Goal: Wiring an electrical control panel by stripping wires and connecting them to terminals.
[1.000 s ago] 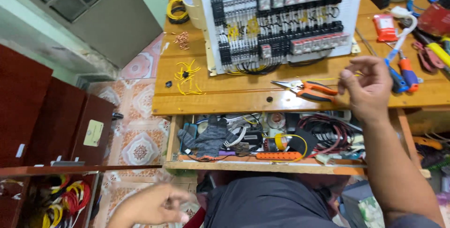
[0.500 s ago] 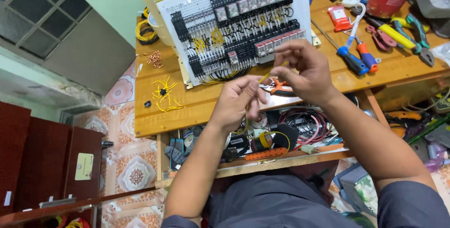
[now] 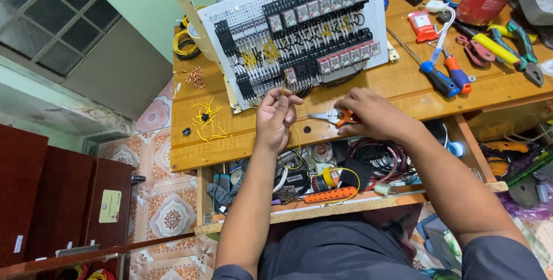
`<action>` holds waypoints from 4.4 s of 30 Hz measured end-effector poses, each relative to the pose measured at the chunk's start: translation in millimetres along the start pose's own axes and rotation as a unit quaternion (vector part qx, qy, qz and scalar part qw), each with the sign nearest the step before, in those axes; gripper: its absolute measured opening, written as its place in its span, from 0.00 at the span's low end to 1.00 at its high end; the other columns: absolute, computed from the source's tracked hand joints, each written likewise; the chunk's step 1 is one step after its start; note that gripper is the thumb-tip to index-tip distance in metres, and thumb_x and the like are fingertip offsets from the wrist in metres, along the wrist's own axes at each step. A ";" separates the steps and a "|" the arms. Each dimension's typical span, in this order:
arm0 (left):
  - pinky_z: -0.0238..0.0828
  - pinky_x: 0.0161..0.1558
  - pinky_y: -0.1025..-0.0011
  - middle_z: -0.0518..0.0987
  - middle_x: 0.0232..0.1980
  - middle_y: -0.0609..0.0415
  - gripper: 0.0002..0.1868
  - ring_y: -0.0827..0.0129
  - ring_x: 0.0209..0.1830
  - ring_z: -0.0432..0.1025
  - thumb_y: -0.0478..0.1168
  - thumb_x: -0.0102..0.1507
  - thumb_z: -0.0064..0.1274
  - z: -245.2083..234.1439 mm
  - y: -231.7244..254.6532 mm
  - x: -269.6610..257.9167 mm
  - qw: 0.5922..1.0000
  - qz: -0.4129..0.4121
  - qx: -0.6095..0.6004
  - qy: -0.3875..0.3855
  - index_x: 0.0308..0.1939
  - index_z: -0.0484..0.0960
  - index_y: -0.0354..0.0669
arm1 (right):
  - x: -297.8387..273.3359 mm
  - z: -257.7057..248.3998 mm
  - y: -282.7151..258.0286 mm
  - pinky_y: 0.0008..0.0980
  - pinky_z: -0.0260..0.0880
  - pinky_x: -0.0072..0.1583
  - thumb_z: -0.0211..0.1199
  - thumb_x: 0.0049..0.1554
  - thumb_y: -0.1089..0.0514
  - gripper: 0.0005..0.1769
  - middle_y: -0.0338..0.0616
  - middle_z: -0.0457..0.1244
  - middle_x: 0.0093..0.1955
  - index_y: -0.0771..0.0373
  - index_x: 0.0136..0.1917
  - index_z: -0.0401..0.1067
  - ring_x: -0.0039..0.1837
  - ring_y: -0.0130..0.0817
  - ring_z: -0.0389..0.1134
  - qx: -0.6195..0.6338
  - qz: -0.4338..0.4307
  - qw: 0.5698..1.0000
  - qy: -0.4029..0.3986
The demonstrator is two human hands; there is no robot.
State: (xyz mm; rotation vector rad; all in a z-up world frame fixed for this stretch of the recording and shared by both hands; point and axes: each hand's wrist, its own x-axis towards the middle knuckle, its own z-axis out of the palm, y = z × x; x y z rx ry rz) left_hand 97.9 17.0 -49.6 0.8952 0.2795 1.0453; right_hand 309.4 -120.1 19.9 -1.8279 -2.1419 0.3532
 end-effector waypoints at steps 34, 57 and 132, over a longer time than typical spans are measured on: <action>0.66 0.23 0.81 0.83 0.26 0.51 0.08 0.75 0.17 0.70 0.35 0.71 0.49 91.0 39.1 -13.9 0.881 0.218 0.417 -0.040 0.47 0.84 0.37 | -0.9 16.8 -27.8 0.61 0.68 0.59 0.62 0.58 0.63 0.37 0.63 0.63 0.61 0.56 0.79 0.57 0.63 0.66 0.67 0.277 -0.025 0.941 0.192; 0.76 0.30 0.62 0.81 0.25 0.50 0.07 0.55 0.26 0.79 0.41 0.69 0.45 84.8 33.4 -15.3 0.713 0.304 0.626 -0.082 0.48 0.79 0.50 | -4.2 16.9 -26.8 0.49 0.67 0.52 0.62 0.58 0.62 0.32 0.50 0.64 0.45 0.56 0.74 0.60 0.47 0.44 0.65 0.340 -0.001 0.926 0.165; 0.72 0.50 0.78 0.82 0.45 0.49 0.12 0.65 0.47 0.77 0.32 0.71 0.45 -28.4 -37.8 4.1 0.940 0.050 0.333 0.056 0.52 0.82 0.47 | 58.4 13.0 -128.2 0.42 0.71 0.53 0.55 0.49 0.68 0.38 0.48 0.66 0.48 0.56 0.74 0.63 0.48 0.42 0.69 0.420 -0.055 0.904 -0.065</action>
